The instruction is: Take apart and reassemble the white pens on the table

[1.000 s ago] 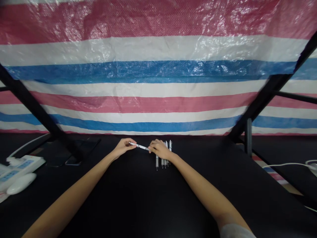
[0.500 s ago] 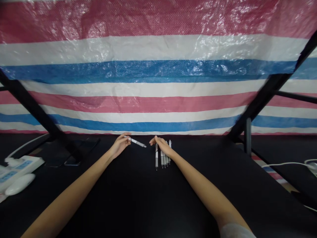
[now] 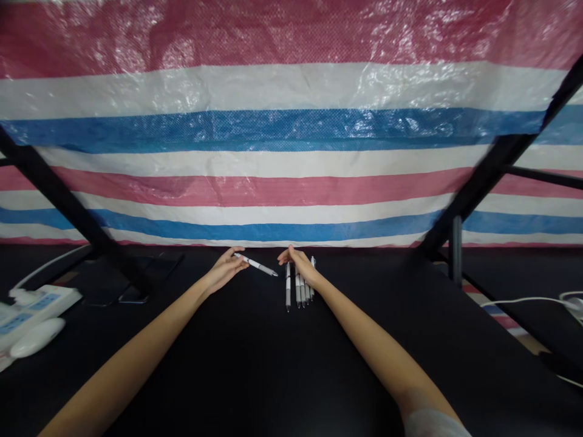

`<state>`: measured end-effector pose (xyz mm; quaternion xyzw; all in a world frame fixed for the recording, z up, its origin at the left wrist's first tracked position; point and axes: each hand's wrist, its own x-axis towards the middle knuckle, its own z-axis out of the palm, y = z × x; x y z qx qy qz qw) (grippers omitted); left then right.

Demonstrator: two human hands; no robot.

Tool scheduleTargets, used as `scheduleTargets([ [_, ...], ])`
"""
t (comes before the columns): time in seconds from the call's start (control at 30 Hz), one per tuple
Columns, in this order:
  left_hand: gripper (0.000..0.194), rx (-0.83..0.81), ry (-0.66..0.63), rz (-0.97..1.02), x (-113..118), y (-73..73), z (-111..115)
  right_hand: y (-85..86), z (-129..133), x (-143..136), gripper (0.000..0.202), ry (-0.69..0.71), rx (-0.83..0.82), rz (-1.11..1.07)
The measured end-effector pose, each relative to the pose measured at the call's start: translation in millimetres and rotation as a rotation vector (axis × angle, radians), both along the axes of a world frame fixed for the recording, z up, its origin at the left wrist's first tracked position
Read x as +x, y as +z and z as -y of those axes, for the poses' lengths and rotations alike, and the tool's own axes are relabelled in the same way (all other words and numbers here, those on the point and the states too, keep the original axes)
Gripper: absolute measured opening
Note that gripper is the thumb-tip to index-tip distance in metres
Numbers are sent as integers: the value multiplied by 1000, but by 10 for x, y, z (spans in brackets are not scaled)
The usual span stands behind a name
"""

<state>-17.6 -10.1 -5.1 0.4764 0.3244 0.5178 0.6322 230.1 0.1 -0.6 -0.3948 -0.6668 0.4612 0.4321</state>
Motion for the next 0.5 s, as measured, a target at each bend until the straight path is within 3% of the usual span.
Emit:
scheduleTargets([
  [0.1,26,-9,17,40,-7,3,-19,-10,-5,2,66,2,0,-2],
  [0.2,30,-42,24,62,-14,38,-1,-9,-3,0,66,7,-5,-16],
  [0.33,52,-77,-80,10,-30,95,55,2,4,-6,65,7,-7,-27],
  [0.5,48,-108,-184,-53,-30,110,73,3,6,-7,65,-2,-7,-9],
])
